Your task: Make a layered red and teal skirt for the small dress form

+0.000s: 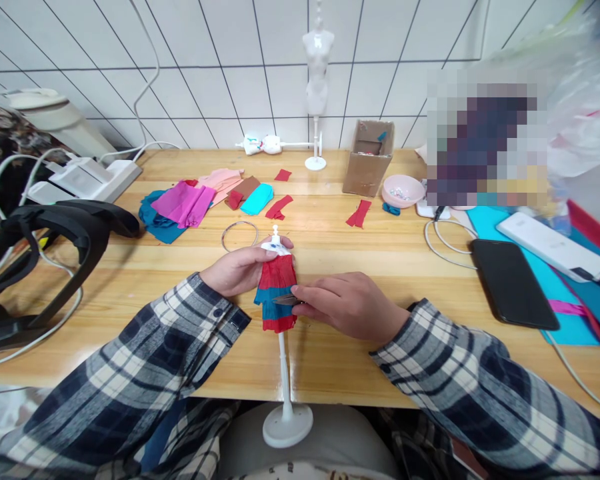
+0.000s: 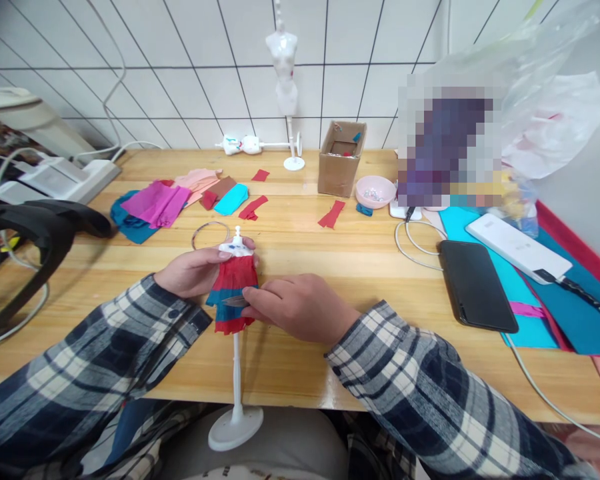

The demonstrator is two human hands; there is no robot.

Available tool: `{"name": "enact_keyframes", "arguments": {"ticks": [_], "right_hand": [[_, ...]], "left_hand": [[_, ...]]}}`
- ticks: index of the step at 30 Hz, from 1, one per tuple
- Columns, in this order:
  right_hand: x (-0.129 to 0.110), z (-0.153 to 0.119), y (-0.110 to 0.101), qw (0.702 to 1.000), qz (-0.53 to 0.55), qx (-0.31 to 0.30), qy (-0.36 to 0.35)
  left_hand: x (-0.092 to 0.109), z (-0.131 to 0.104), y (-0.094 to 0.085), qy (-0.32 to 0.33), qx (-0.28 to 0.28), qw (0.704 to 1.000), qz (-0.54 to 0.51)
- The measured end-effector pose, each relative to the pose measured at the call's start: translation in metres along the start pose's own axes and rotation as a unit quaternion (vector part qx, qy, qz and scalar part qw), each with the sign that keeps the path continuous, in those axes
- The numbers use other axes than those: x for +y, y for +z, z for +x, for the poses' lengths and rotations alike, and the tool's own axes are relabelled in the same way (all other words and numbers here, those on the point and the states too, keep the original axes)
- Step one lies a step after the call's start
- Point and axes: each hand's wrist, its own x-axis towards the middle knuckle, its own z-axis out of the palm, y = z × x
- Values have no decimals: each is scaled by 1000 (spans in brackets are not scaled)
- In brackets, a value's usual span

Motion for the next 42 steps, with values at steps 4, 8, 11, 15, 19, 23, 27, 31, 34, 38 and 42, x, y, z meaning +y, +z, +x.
{"name": "enact_keyframes", "arguments": {"ticks": [4, 8, 11, 15, 19, 23, 27, 31, 34, 38, 42], "right_hand": [[0, 0, 0, 1000, -3, 5, -4], [0, 0, -1, 1000, -3, 5, -11], [0, 1, -1, 1000, -5, 3, -11], [-2, 2, -3, 1000, -7, 7, -17], [-3, 3, -8, 998, -1, 38, -54], [1, 1, -9, 998, -4, 35, -51], [8, -4, -6, 1000, -3, 6, -11], [7, -4, -3, 1000, -8, -7, -1], [4, -3, -1, 1000, -11, -5, -2], [3, -2, 1, 1000, -17, -1, 5], [3, -2, 2, 1000, -10, -4, -1]], "left_hand": [[0, 0, 1, 1, 0, 1000, 3], [0, 0, 2, 1, 8, 1000, 7], [1, -1, 2, 0, 14, 1000, 7], [1, -1, 3, 0, 18, 1000, 11], [1, -1, 4, 1, 24, 1000, 14], [1, 0, 4, 0, 29, 1000, 12], [1, 1, 2, -2, 24, 1000, 10], [0, 2, 0, 1, 21, 1000, 8], [-1, 3, 0, 1, 21, 1000, 10], [-1, 4, 0, 1, 19, 1000, 11], [-1, 4, 0, 5, 18, 1000, 7]]}}
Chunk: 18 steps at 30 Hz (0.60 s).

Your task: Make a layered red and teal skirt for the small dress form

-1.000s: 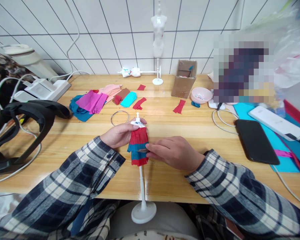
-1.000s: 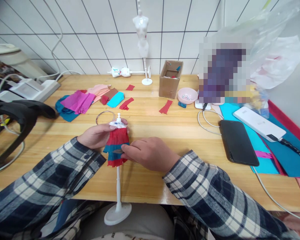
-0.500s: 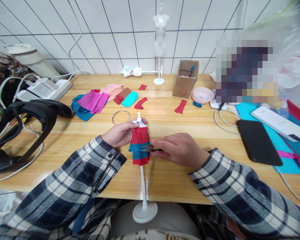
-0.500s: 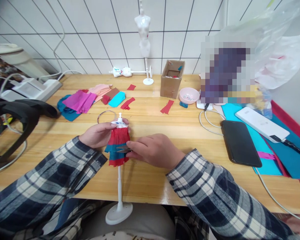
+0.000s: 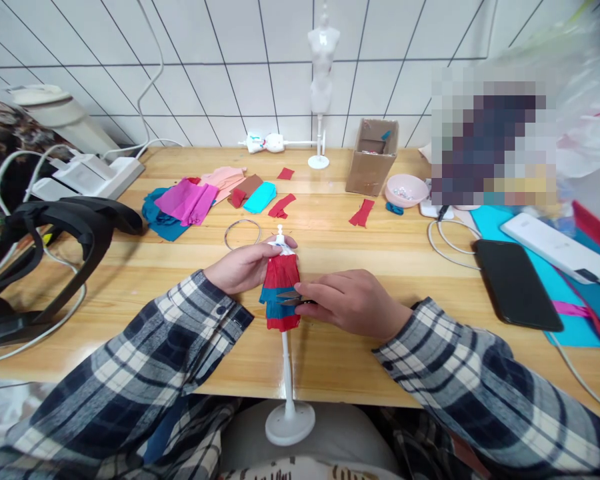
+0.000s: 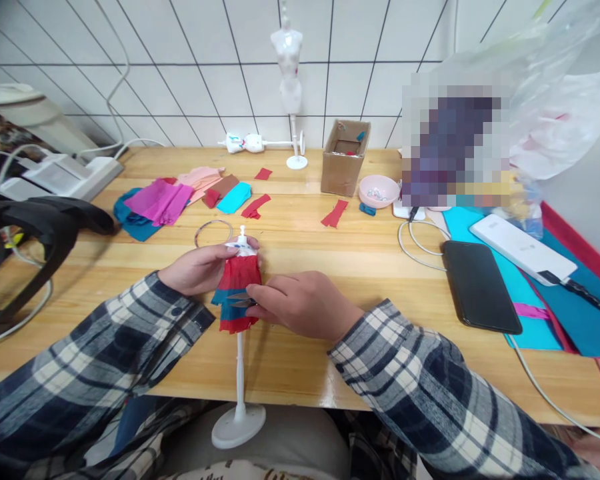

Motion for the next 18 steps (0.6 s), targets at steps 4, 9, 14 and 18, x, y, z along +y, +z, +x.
{"name": "enact_keyframes", "arguments": {"ticks": [4, 9, 14, 18], "right_hand": [[-2, 1, 1, 1000, 9, -6, 7], [-4, 2, 4, 1000, 18, -2, 6], [-3, 1, 4, 1000, 18, -10, 4], [-2, 0, 4, 1000, 20, -16, 2]], "left_hand": [[0, 0, 1, -1, 8, 1000, 4], [0, 0, 0, -1, 5, 1000, 7], [-1, 1, -3, 7, -15, 1000, 2], [-1, 0, -3, 5, -14, 1000, 3]]}}
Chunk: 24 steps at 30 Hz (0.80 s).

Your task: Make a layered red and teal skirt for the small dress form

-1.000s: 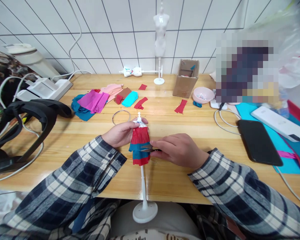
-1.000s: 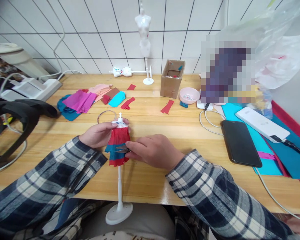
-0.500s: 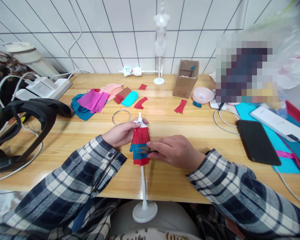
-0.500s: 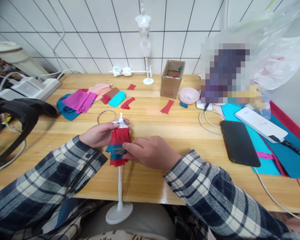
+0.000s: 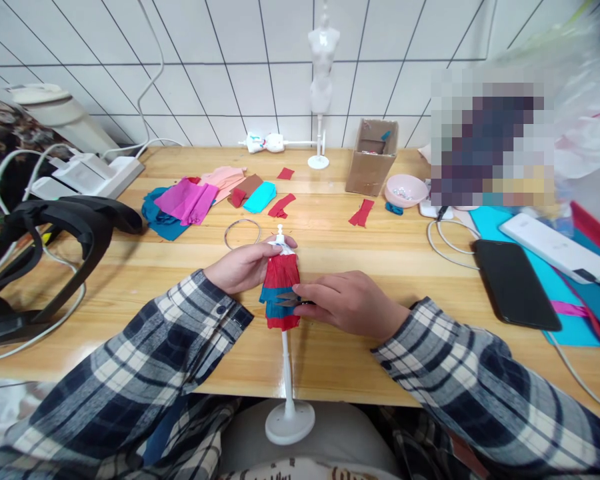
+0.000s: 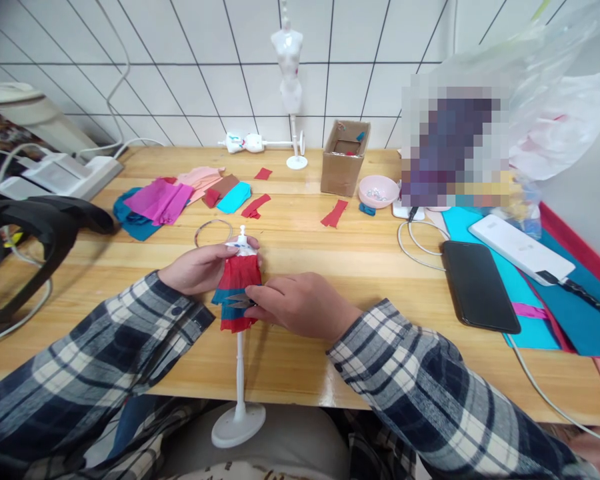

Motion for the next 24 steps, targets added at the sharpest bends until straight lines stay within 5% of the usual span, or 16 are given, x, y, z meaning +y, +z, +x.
{"name": "enact_keyframes", "arguments": {"ticks": [24], "right_hand": [[-2, 3, -5, 999, 6, 24, -23]], "left_hand": [[-1, 0, 0, 6, 14, 1000, 25]]}}
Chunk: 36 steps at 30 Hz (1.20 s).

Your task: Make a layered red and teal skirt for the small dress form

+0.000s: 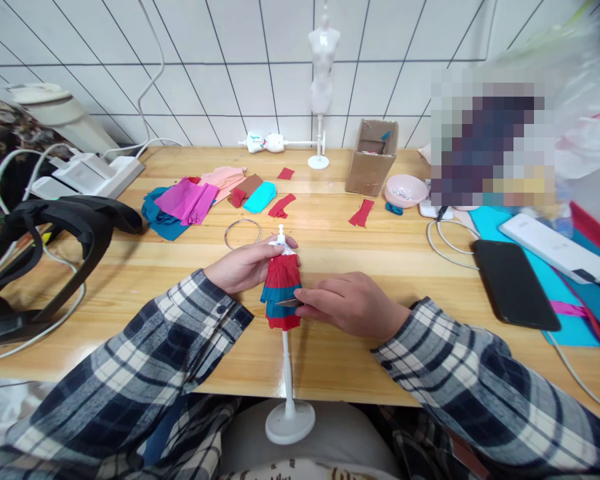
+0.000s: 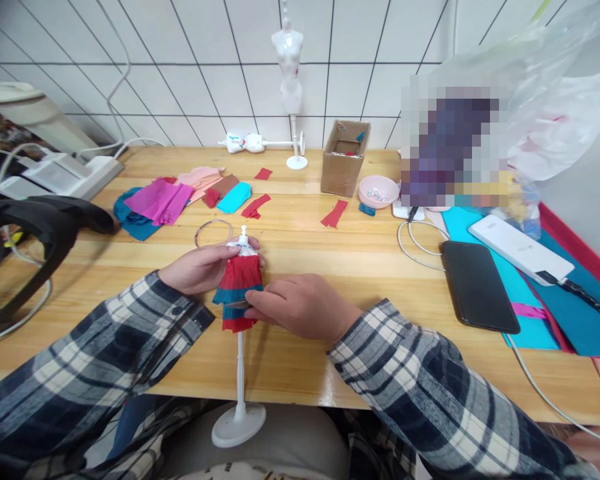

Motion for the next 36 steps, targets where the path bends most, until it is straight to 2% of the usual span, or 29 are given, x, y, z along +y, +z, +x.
{"name": "enact_keyframes", "arguments": {"ticks": [10, 15, 19, 22, 24, 26, 28, 32, 34, 36], "right_hand": [[9, -5, -2, 994, 72, 30, 78], [13, -4, -2, 985, 107, 42, 129], [15, -5, -4, 980, 125, 40, 152], [15, -3, -4, 965, 163, 17, 206], [13, -1, -4, 940, 216, -4, 265], [11, 1, -2, 915, 279, -36, 289], [10, 0, -2, 908, 309, -78, 272], [16, -3, -9, 917, 306, -145, 209], [20, -5, -13, 906, 336, -160, 201], [23, -6, -15, 896, 350, -152, 225]], "left_hand": [[1, -1, -1, -8, -8, 1000, 15], [4, -4, -3, -14, -51, 998, -16], [5, -3, -3, -20, -38, 999, -7], [5, -3, -2, -13, -30, 999, -9], [5, -3, -2, -8, -28, 1000, -7], [5, -3, -2, -4, -25, 1000, 2], [4, -2, -3, -4, -23, 1000, 8], [2, 0, -5, -5, -10, 1000, 3], [2, 1, -6, 1, 2, 1000, -1], [2, 2, -6, 6, 10, 1000, -4]]}}
